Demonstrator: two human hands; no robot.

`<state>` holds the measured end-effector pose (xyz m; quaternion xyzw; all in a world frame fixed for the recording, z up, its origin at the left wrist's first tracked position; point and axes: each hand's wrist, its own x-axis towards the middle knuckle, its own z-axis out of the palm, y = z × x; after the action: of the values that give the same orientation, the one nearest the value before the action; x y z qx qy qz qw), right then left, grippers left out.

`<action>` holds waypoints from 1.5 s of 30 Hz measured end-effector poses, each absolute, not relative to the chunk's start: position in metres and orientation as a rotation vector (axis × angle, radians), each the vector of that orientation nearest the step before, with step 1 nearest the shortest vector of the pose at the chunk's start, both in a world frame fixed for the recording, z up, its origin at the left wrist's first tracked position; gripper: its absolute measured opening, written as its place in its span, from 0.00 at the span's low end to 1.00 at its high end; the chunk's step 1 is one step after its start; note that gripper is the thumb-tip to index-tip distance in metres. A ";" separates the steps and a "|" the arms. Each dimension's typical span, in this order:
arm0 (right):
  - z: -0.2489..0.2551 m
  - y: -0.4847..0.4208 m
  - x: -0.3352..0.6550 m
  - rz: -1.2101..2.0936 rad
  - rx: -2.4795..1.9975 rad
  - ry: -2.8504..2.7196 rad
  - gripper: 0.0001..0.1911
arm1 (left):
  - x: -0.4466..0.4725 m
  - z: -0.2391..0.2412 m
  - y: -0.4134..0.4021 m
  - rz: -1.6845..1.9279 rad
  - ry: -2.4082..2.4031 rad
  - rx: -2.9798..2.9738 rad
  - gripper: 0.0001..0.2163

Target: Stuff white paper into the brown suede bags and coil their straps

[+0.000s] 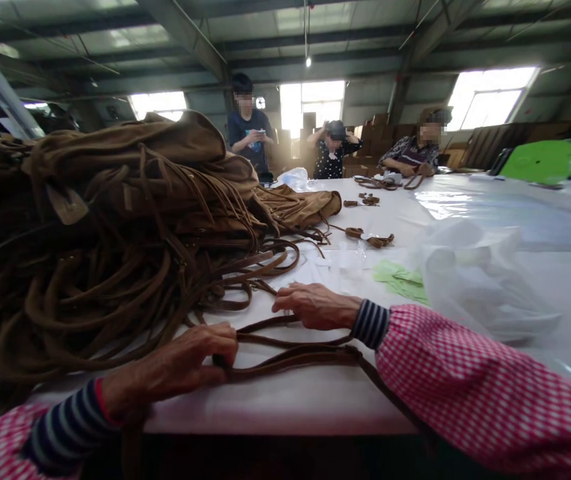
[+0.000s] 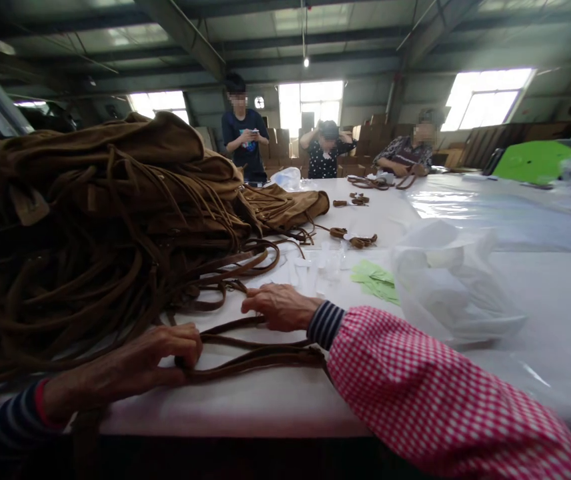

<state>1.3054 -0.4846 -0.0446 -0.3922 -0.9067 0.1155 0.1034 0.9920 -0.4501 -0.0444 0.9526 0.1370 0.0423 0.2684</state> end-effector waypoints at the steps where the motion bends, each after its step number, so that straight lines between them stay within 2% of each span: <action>1: -0.049 -0.480 1.301 0.303 -1.152 -2.734 0.24 | 0.991 -0.045 -0.449 0.086 0.389 2.541 0.07; 5: -0.055 -0.479 1.300 0.249 -1.238 -2.805 0.13 | 0.990 -0.051 -0.448 0.121 0.469 2.432 0.11; 11: -0.055 -0.497 1.308 0.220 -1.267 -2.745 0.09 | 0.995 -0.054 -0.453 0.179 0.510 2.405 0.13; 15: -0.047 -0.510 1.313 0.252 -1.300 -2.751 0.09 | 0.988 -0.054 -0.452 0.206 0.610 2.432 0.13; 23: -0.037 -0.542 1.367 0.618 -1.573 -2.545 0.07 | 0.966 -0.059 -0.435 0.231 0.779 2.561 0.09; 26: -0.034 -0.551 1.366 0.538 -1.568 -2.576 0.08 | 0.973 -0.051 -0.436 0.213 0.772 2.577 0.10; 31: -0.024 -0.557 1.350 0.469 -1.481 -2.495 0.15 | 0.977 -0.044 -0.432 0.156 0.766 2.554 0.11; 36: -0.034 -0.564 1.347 0.517 -1.540 -2.491 0.06 | 0.974 -0.053 -0.425 0.188 0.788 2.563 0.14; 40: -0.050 -0.587 1.350 0.458 -1.523 -2.364 0.17 | 0.984 -0.060 -0.430 0.309 0.801 2.579 0.15; 45: -0.062 -0.616 1.331 0.160 -1.597 -2.303 0.28 | 1.000 -0.067 -0.431 0.534 0.918 2.588 0.15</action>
<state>1.3310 -0.6155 -0.0623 -0.5609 -0.8090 0.0563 0.1665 1.0003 -0.4308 -0.0668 0.9115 0.3232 0.1881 0.1713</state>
